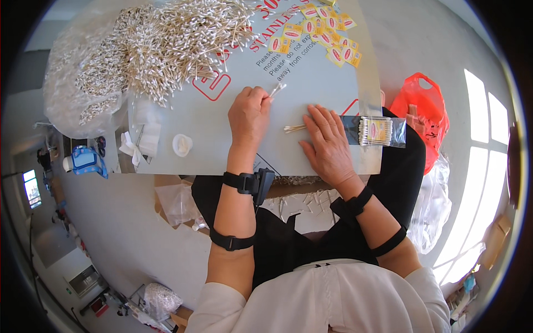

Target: Manually sorting and placing cotton swabs into a small plastic bag at a workstation.

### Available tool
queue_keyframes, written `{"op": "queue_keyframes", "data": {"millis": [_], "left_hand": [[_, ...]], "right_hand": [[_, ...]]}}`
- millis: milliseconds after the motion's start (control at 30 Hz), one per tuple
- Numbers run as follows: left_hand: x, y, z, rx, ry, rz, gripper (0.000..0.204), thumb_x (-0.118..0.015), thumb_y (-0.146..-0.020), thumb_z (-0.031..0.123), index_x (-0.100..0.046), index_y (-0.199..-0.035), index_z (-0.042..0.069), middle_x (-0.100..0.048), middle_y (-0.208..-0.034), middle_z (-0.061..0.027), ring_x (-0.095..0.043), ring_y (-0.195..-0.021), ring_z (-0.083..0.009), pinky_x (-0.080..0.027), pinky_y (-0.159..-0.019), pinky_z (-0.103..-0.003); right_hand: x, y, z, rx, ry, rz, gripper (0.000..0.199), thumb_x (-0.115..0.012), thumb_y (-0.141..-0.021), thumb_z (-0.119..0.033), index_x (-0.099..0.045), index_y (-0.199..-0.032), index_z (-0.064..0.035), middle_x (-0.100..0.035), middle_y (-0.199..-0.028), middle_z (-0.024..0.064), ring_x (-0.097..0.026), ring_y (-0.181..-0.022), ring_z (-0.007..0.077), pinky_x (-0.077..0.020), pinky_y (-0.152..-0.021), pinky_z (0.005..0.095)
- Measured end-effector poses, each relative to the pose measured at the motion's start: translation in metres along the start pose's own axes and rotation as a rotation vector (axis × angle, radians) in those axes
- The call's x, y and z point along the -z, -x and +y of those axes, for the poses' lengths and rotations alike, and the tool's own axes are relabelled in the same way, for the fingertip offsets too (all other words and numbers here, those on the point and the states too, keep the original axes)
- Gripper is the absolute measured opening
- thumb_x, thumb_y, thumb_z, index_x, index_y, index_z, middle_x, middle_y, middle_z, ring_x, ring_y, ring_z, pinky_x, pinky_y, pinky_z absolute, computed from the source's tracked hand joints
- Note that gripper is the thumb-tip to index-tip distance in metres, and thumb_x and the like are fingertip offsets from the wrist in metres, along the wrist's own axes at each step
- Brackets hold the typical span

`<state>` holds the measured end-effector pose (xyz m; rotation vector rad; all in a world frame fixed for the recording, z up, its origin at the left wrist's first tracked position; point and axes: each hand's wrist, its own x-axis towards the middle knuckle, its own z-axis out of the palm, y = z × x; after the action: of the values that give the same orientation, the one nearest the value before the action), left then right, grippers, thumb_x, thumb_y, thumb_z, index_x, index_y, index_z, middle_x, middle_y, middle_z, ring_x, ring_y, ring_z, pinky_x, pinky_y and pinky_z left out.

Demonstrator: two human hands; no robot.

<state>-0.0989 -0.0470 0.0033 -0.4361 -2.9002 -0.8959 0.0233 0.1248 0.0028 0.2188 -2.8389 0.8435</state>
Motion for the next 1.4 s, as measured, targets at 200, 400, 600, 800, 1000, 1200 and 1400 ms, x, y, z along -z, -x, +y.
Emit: {"op": "queue_keyframes", "data": {"millis": [200, 400, 600, 800, 1000, 1200, 1400], "left_hand": [[0.004, -0.020, 0.007, -0.190, 0.103, 0.073, 0.015, -0.065, -0.084, 0.001, -0.065, -0.099, 0.004, -0.064, -0.085, -0.0094, -0.064, -0.076, -0.0194, -0.053, -0.069, -0.032], [0.026, -0.038, 0.038, -0.034, 0.040, -0.343, 0.027, -0.067, -0.079, 0.000, -0.064, -0.105, 0.005, -0.064, -0.110, -0.0102, -0.060, -0.099, -0.0283, -0.050, -0.084, -0.037], [0.038, 0.012, -0.008, 0.020, -0.003, -0.174, 0.035, -0.074, -0.071, -0.001, -0.065, -0.104, 0.007, -0.059, -0.111, -0.0097, -0.052, -0.111, -0.0320, -0.045, -0.093, -0.040], [0.026, 0.021, -0.018, -0.175, 0.007, -0.121, 0.029, -0.075, -0.071, -0.001, -0.065, -0.097, 0.009, -0.057, -0.102, -0.0064, -0.051, -0.101, -0.0295, -0.044, -0.087, -0.039], [0.012, 0.022, -0.015, -0.085, 0.065, 0.087, 0.021, -0.075, -0.071, 0.001, -0.060, -0.083, 0.008, -0.057, -0.094, -0.0055, -0.052, -0.096, -0.0293, -0.045, -0.081, -0.040], [-0.010, 0.019, 0.010, -0.162, -0.010, 0.040, 0.017, -0.073, -0.074, 0.002, -0.061, -0.084, 0.011, -0.056, -0.088, -0.0054, -0.052, -0.090, -0.0293, -0.046, -0.078, -0.040], [-0.005, 0.029, 0.011, -0.133, 0.186, 0.099, 0.025, -0.067, -0.075, -0.005, -0.063, -0.097, 0.007, -0.060, -0.104, -0.0081, -0.053, -0.099, -0.0299, -0.047, -0.085, -0.041]], "right_hand": [[-0.002, 0.001, -0.001, 0.004, -0.016, 0.018, 0.052, -0.067, -0.084, -0.015, -0.050, -0.131, 0.0014, -0.043, -0.146, 0.0156, -0.037, -0.139, 0.0327, -0.0248, -0.117, 0.0478], [0.006, 0.011, 0.017, -0.035, -0.401, 0.301, 0.034, -0.069, -0.077, -0.001, -0.063, -0.110, -0.0017, -0.060, -0.119, 0.0148, -0.055, -0.115, 0.0333, -0.0436, -0.099, 0.0448], [0.044, -0.023, 0.040, -0.222, 0.009, 0.211, 0.019, -0.069, -0.074, 0.001, -0.062, -0.091, -0.0017, -0.058, -0.095, 0.0126, -0.055, -0.094, 0.0327, -0.0466, -0.082, 0.0424], [0.030, -0.029, 0.054, -0.173, 0.100, 0.122, 0.014, -0.067, -0.078, 0.000, -0.055, -0.085, -0.0033, -0.055, -0.095, 0.0115, -0.053, -0.095, 0.0334, -0.0457, -0.081, 0.0428], [0.034, -0.035, 0.043, 0.007, -0.008, 0.103, 0.010, -0.063, -0.079, -0.004, -0.057, -0.086, -0.0007, -0.055, -0.098, 0.0119, -0.053, -0.093, 0.0313, -0.0470, -0.083, 0.0407], [0.005, -0.018, 0.014, 0.190, -0.082, 0.034, 0.013, -0.063, -0.073, -0.004, -0.059, -0.085, -0.0020, -0.054, -0.095, 0.0096, -0.053, -0.091, 0.0283, -0.0468, -0.079, 0.0372], [0.013, -0.004, 0.015, 0.013, -0.276, 0.248, 0.021, -0.070, -0.068, 0.005, -0.058, -0.083, -0.0025, -0.056, -0.091, 0.0084, -0.058, -0.082, 0.0264, -0.0500, -0.071, 0.0361]]}}
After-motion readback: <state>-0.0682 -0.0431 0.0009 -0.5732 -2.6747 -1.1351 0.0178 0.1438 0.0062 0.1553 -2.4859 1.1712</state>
